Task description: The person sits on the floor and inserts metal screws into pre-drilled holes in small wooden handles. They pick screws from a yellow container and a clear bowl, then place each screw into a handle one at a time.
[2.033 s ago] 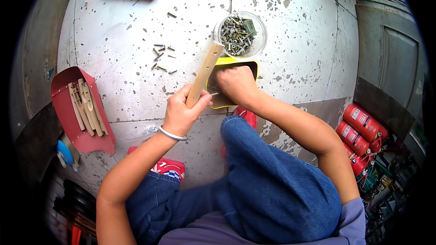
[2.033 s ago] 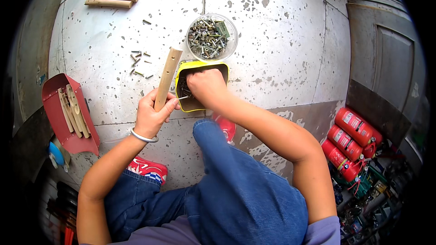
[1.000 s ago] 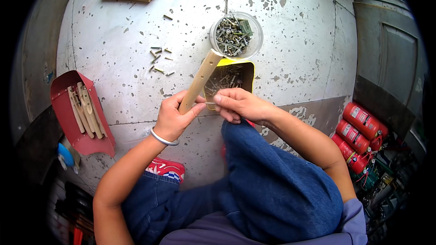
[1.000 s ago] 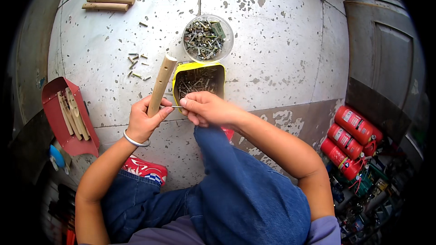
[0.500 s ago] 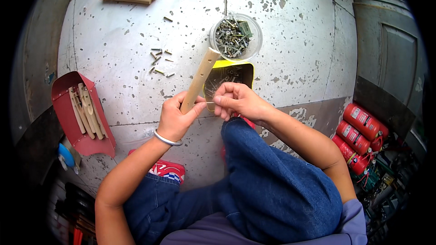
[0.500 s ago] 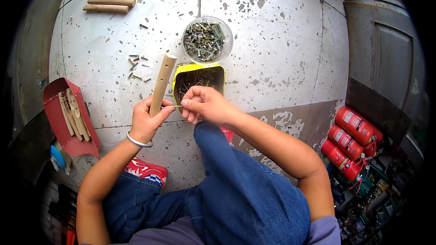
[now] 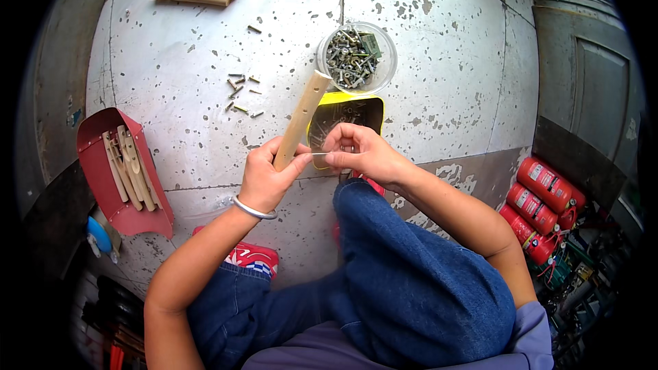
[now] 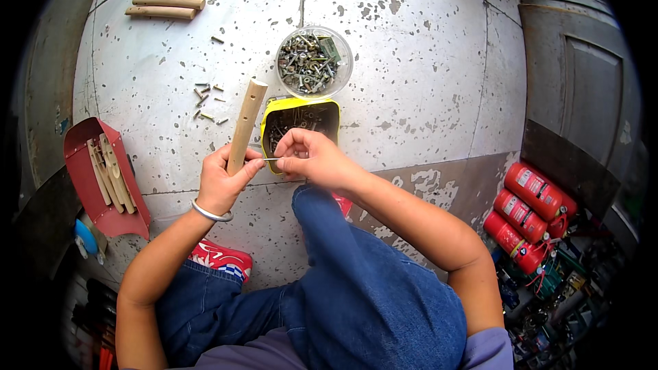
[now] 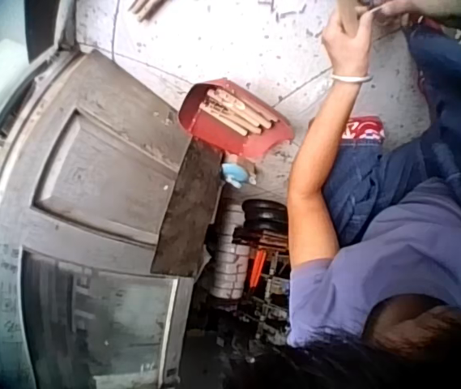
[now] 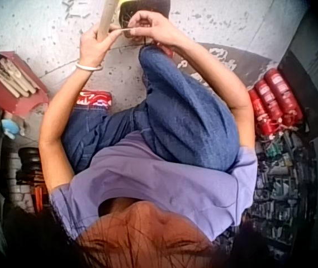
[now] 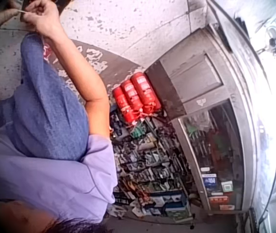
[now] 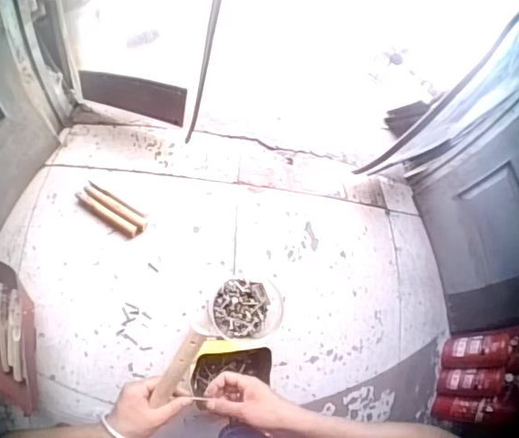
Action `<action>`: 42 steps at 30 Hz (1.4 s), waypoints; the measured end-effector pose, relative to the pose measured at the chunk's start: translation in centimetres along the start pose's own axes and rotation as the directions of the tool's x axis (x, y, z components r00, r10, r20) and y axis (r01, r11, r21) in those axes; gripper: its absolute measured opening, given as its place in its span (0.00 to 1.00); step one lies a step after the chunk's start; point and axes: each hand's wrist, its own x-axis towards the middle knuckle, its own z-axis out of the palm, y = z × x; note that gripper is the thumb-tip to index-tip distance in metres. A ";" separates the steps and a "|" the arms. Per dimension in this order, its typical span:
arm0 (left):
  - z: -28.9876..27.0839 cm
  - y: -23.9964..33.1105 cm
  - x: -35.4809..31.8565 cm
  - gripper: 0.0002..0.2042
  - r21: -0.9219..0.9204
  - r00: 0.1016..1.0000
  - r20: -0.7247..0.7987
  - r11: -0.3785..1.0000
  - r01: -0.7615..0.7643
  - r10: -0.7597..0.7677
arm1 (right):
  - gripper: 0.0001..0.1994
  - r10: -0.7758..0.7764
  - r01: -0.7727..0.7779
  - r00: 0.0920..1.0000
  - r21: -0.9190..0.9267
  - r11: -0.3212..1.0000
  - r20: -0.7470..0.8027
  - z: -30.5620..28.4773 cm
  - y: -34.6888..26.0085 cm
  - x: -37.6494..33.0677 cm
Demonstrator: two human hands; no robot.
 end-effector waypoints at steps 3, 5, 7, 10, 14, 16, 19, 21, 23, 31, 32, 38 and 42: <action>0.1 -0.3 0.1 0.06 -0.004 1.000 -0.013 1.000 -0.012 0.012 | 0.08 0.067 -0.067 0.998 -0.029 0.997 -0.005 0.4 -1.0 0.1; 0.1 -0.1 0.1 0.06 0.001 1.000 -0.003 1.000 0.015 -0.015 | 0.08 0.034 -0.035 0.999 0.017 0.999 0.022 -0.1 -0.4 0.1; 0.1 -0.1 0.1 0.06 -0.001 1.000 -0.001 1.000 0.012 -0.012 | 0.08 0.020 -0.020 1.000 0.007 1.000 0.011 0.0 -0.5 0.2; -0.1 0.2 0.1 0.07 0.012 0.998 0.008 0.998 0.057 -0.057 | 0.07 0.055 -0.055 0.998 -0.028 0.998 -0.030 0.2 -1.0 0.2; -0.2 0.2 0.2 0.08 0.032 0.997 0.006 0.996 0.080 -0.080 | 0.08 0.071 -0.071 0.997 0.000 0.997 0.003 -0.4 -1.0 0.2; -0.1 0.4 0.1 0.08 0.030 0.998 0.000 0.997 0.066 -0.066 | 0.08 0.008 -0.007 1.000 -0.048 0.999 0.007 -0.4 -0.7 0.3; -0.1 0.0 0.2 0.08 0.021 0.998 -0.021 0.998 0.055 -0.054 | 0.08 0.000 -0.001 1.000 -0.084 0.996 -0.011 -0.2 -0.4 0.7; -0.1 -0.3 0.2 0.08 0.011 0.998 -0.037 0.999 0.041 -0.041 | 0.07 0.142 -0.143 0.989 -0.032 0.989 -0.034 0.2 -1.7 0.6; 0.1 -0.1 0.2 0.08 0.006 0.999 -0.038 1.000 0.017 -0.017 | 0.07 0.152 -0.152 0.988 -0.012 0.988 -0.016 -0.5 -1.3 0.5; -0.2 0.1 0.3 0.09 -0.008 0.999 -0.032 1.000 0.014 -0.014 | 0.06 -0.055 0.055 0.998 -0.063 0.997 0.001 0.0 -1.3 0.5; -0.2 0.2 0.2 0.09 -0.013 0.999 -0.028 0.999 0.031 -0.031 | 0.06 -0.007 0.006 1.000 -0.079 0.997 -0.009 0.0 -1.6 0.6; 0.2 -0.2 0.2 0.07 -0.030 1.000 -0.030 0.999 -0.009 0.008 | 0.06 0.048 -0.048 0.999 -0.129 0.990 -0.005 -0.4 -1.6 0.6; 0.3 -0.2 0.2 0.07 -0.034 0.999 -0.027 0.999 0.026 -0.027 | 0.05 0.079 -0.080 0.997 -0.110 0.991 -0.013 -0.6 -1.6 0.5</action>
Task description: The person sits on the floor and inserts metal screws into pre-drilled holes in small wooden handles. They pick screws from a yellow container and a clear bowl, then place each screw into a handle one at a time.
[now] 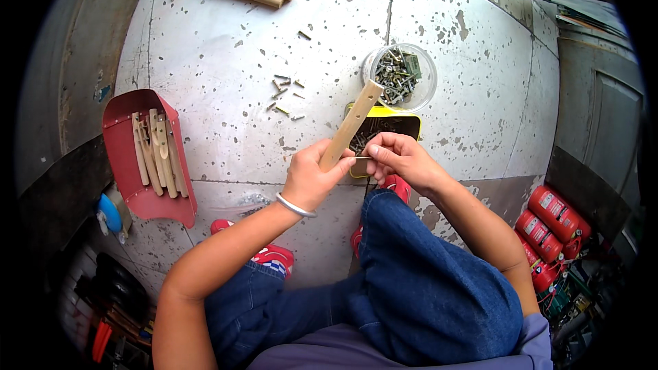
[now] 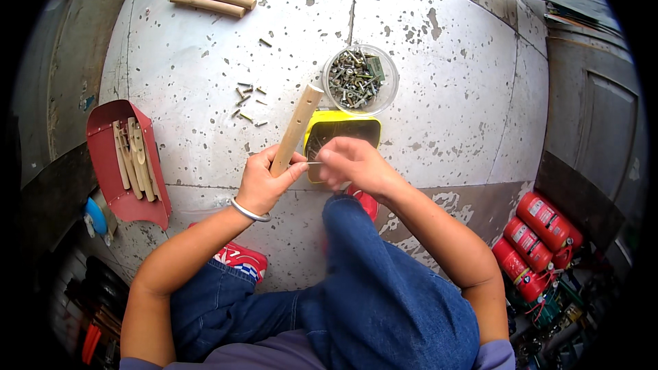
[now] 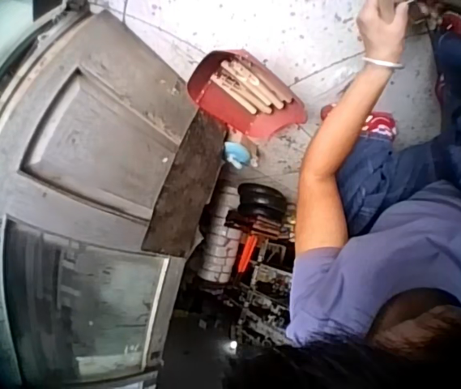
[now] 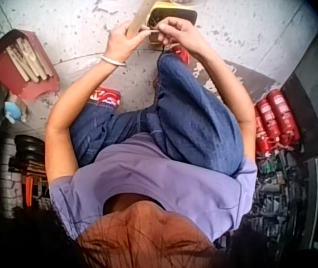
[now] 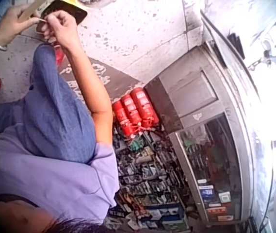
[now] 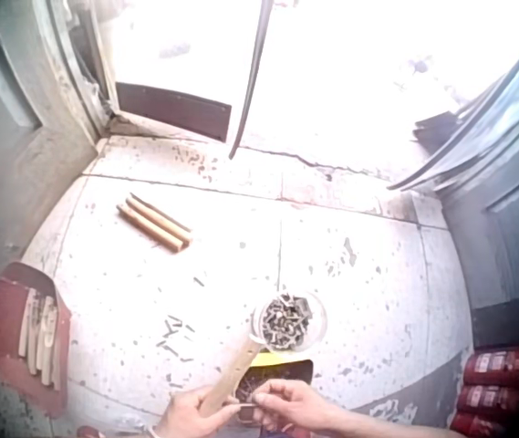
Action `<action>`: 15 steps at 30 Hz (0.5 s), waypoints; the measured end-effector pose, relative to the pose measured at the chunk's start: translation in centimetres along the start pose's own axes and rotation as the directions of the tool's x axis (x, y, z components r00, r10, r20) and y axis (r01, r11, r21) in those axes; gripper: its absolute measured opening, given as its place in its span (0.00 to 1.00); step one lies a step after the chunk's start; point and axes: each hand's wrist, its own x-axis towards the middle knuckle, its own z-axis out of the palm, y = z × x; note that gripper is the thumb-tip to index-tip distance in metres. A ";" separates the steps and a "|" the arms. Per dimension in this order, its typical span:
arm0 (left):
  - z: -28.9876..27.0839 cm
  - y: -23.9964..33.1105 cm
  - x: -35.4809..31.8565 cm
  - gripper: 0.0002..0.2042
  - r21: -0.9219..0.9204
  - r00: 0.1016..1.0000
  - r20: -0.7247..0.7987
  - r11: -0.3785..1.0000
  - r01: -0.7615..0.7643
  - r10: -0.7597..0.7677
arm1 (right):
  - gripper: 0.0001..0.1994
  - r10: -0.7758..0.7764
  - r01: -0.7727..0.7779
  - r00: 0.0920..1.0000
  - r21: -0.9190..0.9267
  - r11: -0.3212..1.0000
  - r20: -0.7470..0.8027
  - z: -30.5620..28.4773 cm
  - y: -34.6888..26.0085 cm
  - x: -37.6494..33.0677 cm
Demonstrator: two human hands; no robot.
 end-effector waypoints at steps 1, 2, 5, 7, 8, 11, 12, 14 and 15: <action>0.1 -0.1 0.0 0.07 0.001 1.000 -0.010 1.000 -0.022 0.022 | 0.05 0.071 -0.071 0.997 0.034 0.997 0.022 -0.2 -0.1 0.0; 0.3 -0.3 0.1 0.07 0.003 0.999 -0.020 0.999 -0.045 0.045 | 0.05 0.003 -0.003 1.000 0.021 1.000 0.004 -0.1 0.1 0.1; 0.3 -0.3 0.2 0.07 0.004 0.999 -0.025 0.999 -0.038 0.038 | 0.05 -0.055 0.055 0.998 0.001 0.998 -0.015 -0.1 0.4 0.2; 0.3 0.0 0.2 0.07 0.005 1.000 -0.020 1.000 -0.020 0.020 | 0.05 0.100 -0.100 0.995 0.018 0.995 0.014 -0.6 -0.5 0.1; 0.3 0.1 0.2 0.07 0.005 1.000 -0.019 1.000 -0.017 0.017 | 0.05 0.051 -0.051 0.999 0.019 0.999 0.001 -0.5 -0.4 0.0; 0.2 0.2 0.3 0.07 0.006 1.000 -0.020 1.000 -0.006 0.006 | 0.06 -0.033 0.034 0.999 0.019 0.999 -0.032 0.1 -0.4 -0.1; 0.2 0.2 0.4 0.07 0.006 1.000 -0.021 1.000 -0.002 0.002 | 0.06 -0.018 0.019 0.999 0.020 1.000 -0.042 0.1 -0.6 -0.1; 0.3 0.1 0.4 0.08 -0.001 1.000 -0.023 1.000 -0.010 0.010 | 0.05 0.025 -0.023 0.998 0.039 0.999 -0.050 -0.2 -0.7 -0.1; 0.4 0.1 0.5 0.08 -0.004 1.000 -0.024 1.000 -0.013 0.013 | 0.05 0.054 -0.051 0.997 0.056 0.997 -0.047 -0.5 -0.6 0.0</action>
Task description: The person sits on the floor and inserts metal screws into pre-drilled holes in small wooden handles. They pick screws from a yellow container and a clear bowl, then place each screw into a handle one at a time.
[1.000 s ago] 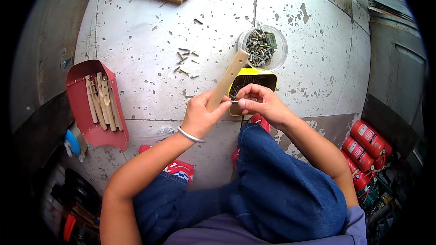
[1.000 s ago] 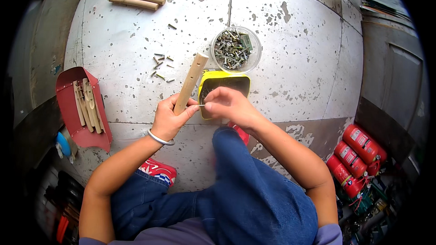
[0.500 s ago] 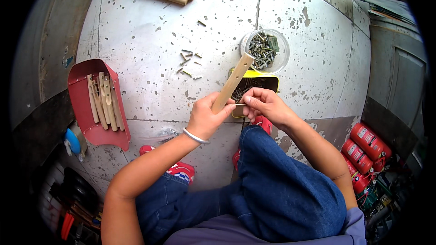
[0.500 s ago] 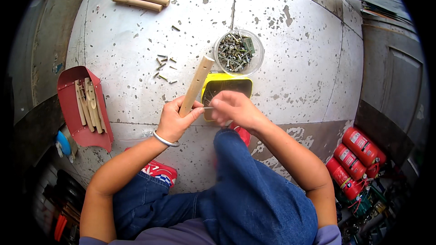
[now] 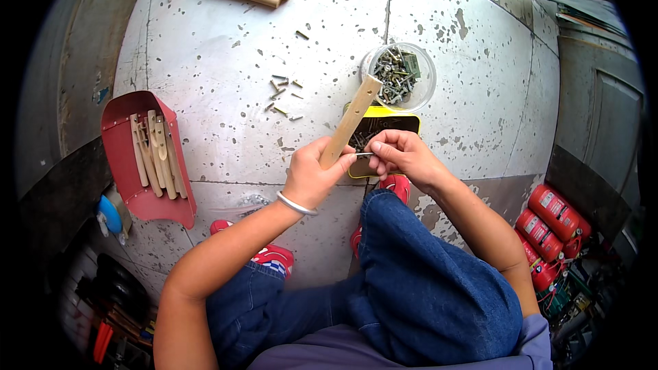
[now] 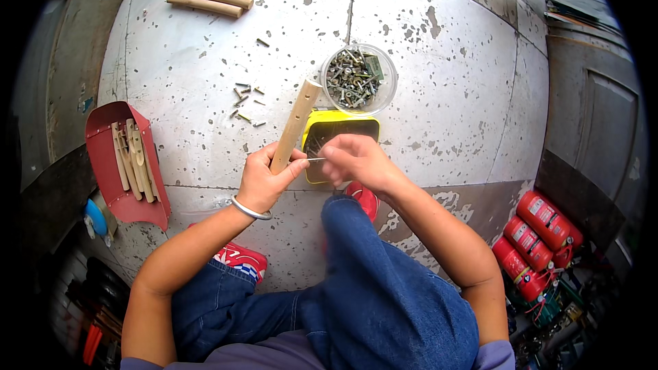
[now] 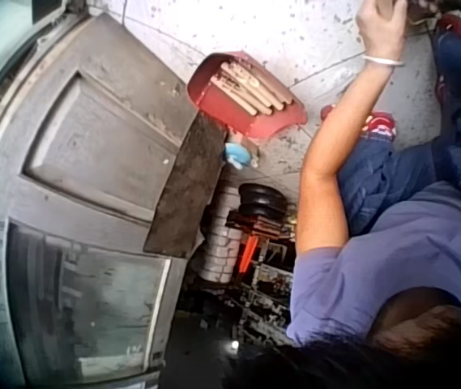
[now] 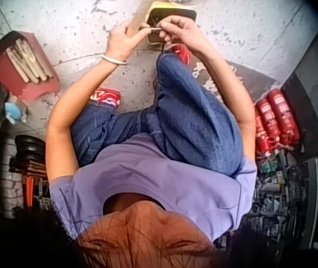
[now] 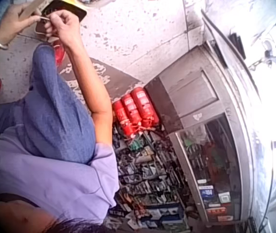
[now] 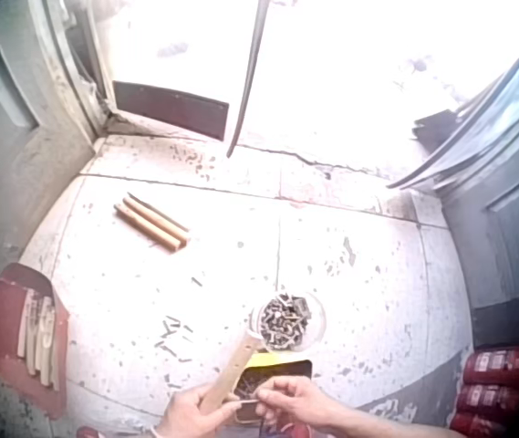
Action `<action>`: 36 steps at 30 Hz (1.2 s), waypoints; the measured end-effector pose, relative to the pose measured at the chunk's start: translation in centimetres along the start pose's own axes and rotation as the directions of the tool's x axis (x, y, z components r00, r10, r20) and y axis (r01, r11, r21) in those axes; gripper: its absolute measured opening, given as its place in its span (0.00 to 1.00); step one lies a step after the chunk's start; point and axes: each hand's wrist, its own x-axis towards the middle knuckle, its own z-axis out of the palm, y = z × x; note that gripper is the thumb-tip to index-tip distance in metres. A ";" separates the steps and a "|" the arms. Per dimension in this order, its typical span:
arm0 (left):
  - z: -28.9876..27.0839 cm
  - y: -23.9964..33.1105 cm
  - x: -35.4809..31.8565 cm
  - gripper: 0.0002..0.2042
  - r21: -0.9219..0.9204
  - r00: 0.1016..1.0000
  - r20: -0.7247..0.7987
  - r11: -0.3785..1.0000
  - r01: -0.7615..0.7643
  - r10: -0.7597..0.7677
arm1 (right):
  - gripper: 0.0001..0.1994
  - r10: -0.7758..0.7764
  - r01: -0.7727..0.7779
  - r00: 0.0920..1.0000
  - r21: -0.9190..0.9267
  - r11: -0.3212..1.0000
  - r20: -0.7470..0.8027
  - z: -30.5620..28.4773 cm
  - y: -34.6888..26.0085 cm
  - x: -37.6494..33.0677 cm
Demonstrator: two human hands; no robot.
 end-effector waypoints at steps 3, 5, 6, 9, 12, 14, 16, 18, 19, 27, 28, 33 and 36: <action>0.1 -0.3 0.1 0.08 -0.004 1.000 0.003 1.000 -0.025 0.025 | 0.04 -0.007 0.009 0.999 0.027 1.000 -0.041 0.2 -0.4 -0.2; 0.1 -0.6 0.3 0.08 -0.075 0.999 0.021 0.997 0.032 -0.030 | 0.04 -0.062 0.063 0.996 0.021 0.998 -0.056 0.3 -0.5 -0.3; 0.1 -0.6 0.3 0.09 -0.110 0.998 0.031 0.992 0.060 -0.057 | 0.04 -0.098 0.099 0.994 0.010 0.995 -0.049 0.3 -0.4 -0.2; -0.1 0.0 0.7 0.09 -0.198 0.981 0.107 0.963 0.180 -0.161 | 0.04 -0.257 0.249 0.966 -0.147 0.957 -0.038 -0.3 0.5 0.0; -0.6 0.2 0.5 0.09 -0.284 0.982 0.110 0.941 0.182 -0.156 | 0.04 -0.372 0.345 0.927 -0.304 0.888 -0.036 -0.6 0.5 0.1; -1.1 0.7 0.7 0.08 -0.241 0.974 0.135 0.948 0.208 -0.179 | 0.04 -0.372 0.344 0.925 -0.248 0.905 -0.073 -0.6 0.0 -0.2; -1.5 0.6 0.6 0.08 -0.186 0.971 0.136 0.958 0.218 -0.195 | 0.05 -0.288 0.282 0.955 -0.082 0.956 -0.073 -0.9 -1.2 -0.1; -1.1 0.3 0.6 0.08 -0.127 0.972 0.134 0.969 0.212 -0.195 | 0.07 -0.253 0.253 0.964 -0.007 0.967 -0.079 -1.4 -4.0 0.0; -0.7 0.1 0.3 0.09 -0.114 0.973 0.137 0.972 0.204 -0.188 | 0.09 -0.293 0.291 0.949 -0.029 0.956 -0.116 -1.4 -5.9 0.4; 0.4 -0.1 -0.9 0.10 -0.189 0.980 -0.018 0.963 0.193 -0.200 | 0.11 -0.372 0.372 0.922 -0.523 0.767 0.111 1.5 -13.9 7.1; -0.5 -0.5 -1.0 0.10 -0.176 0.980 -0.054 0.968 0.180 -0.192 | 0.10 -0.356 0.368 0.922 -0.624 0.689 0.151 2.1 -14.1 8.4; -1.9 -1.7 -1.2 0.09 -0.279 0.962 -0.225 0.956 0.091 -0.157 | 0.06 -0.304 0.330 0.920 -0.910 0.251 0.249 4.1 -12.8 13.9; -2.1 -1.7 -1.4 0.09 -0.327 0.949 -0.277 0.944 0.051 -0.147 | 0.08 -0.393 0.354 0.831 -0.919 -0.172 0.394 5.8 -10.0 15.7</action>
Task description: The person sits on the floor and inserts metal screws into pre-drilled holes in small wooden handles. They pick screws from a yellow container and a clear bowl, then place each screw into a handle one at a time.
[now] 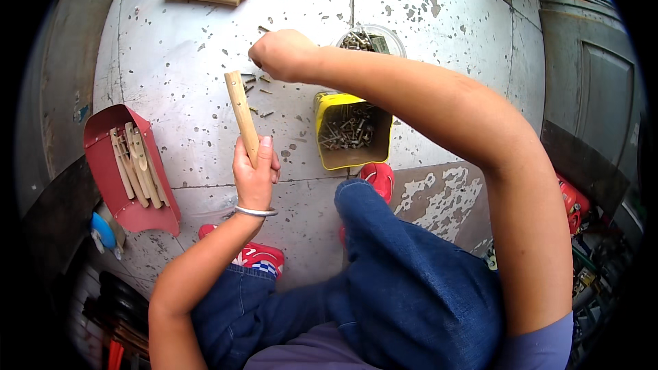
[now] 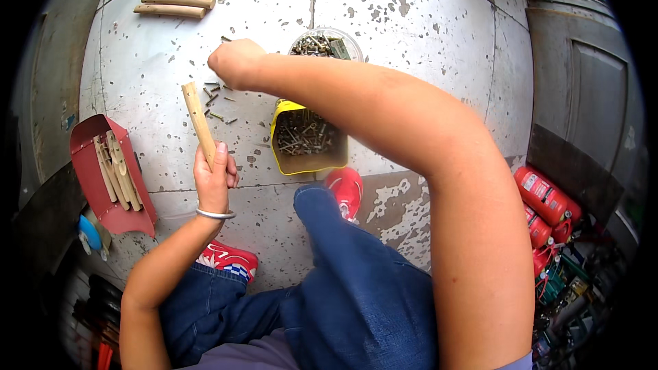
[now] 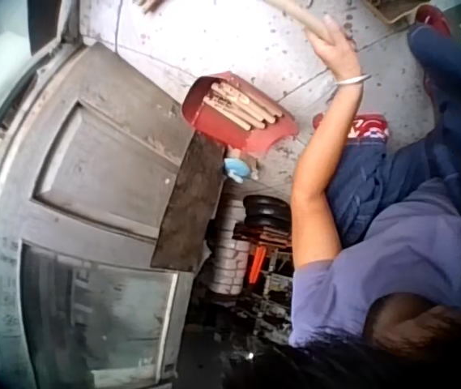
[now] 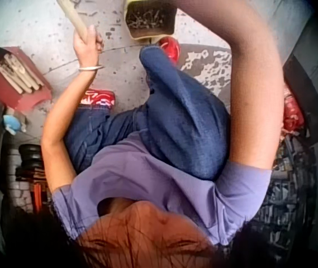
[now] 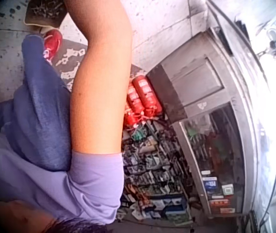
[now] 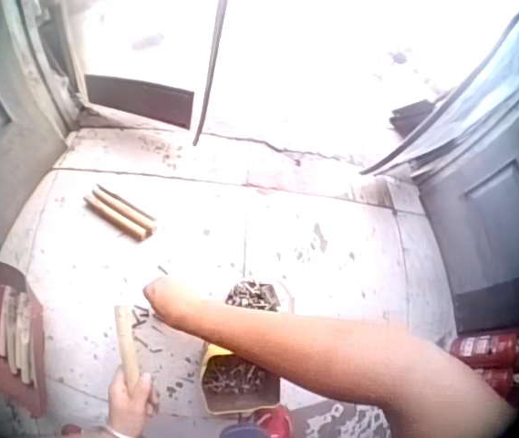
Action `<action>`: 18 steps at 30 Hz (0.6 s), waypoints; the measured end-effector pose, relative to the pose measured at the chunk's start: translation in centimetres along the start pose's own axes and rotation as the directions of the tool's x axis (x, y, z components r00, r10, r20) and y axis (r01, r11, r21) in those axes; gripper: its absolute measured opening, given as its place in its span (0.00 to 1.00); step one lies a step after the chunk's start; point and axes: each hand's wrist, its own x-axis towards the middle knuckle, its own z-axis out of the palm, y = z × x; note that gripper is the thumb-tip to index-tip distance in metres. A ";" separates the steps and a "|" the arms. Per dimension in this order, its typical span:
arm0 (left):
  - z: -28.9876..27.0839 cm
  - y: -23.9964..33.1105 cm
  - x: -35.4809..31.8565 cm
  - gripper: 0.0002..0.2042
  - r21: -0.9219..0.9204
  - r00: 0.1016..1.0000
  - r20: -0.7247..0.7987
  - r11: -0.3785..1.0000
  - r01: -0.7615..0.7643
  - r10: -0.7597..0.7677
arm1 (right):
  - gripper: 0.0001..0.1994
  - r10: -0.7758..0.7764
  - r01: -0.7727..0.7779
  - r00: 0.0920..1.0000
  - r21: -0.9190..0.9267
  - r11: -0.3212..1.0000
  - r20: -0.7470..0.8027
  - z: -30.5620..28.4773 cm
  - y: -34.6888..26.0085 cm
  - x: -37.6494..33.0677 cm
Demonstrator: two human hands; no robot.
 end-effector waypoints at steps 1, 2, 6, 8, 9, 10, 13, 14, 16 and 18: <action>0.0 -0.2 -0.1 0.09 -0.006 1.000 -0.004 1.000 -0.016 0.016 | 0.08 -0.064 0.064 0.998 -0.071 0.995 0.000 0.5 -0.2 -0.1; 0.1 -0.6 -0.1 0.09 -0.012 0.999 -0.008 0.999 -0.031 0.031 | 0.08 -0.091 0.089 0.996 -0.109 0.990 -0.009 1.0 -0.5 -0.1; 0.6 -1.9 -0.2 0.09 -0.032 0.999 -0.011 0.998 -0.048 0.047 | 0.06 -0.094 0.092 0.994 -0.039 0.995 -0.047 1.1 -0.2 -0.4; 1.0 -2.0 0.0 0.09 -0.033 0.999 0.010 0.999 -0.041 0.041 | 0.07 -0.077 0.077 0.994 -0.010 0.997 -0.078 0.8 0.3 -1.0; 1.3 -2.1 0.0 0.09 -0.034 0.999 0.023 0.999 -0.037 0.038 | 0.08 -0.060 0.074 0.980 0.069 0.995 -0.188 0.6 0.8 -1.5; 1.6 -2.0 0.1 0.09 -0.039 0.999 0.030 0.999 -0.032 0.033 | 0.08 -0.034 0.080 0.955 0.146 0.986 -0.295 0.0 1.2 -2.4; 1.7 -1.7 0.4 0.10 -0.050 0.999 0.023 0.998 -0.029 0.030 | 0.05 0.184 0.149 0.826 0.521 0.841 -0.533 -2.9 1.0 -6.5; 1.7 -1.8 0.5 0.11 -0.046 0.999 0.023 0.998 -0.036 0.037 | 0.05 0.233 0.145 0.770 0.518 0.843 -0.594 -4.3 0.5 -9.0; 1.8 -1.9 0.6 0.12 0.003 0.998 0.024 0.998 -0.065 0.065 | 0.03 0.256 0.122 0.730 0.489 0.864 -0.634 -4.5 -0.4 -13.9; 2.4 -2.2 0.7 0.14 0.082 0.994 0.064 0.992 -0.097 0.092 | 0.02 0.213 0.012 0.820 0.386 0.922 -0.532 -2.2 -1.2 -17.9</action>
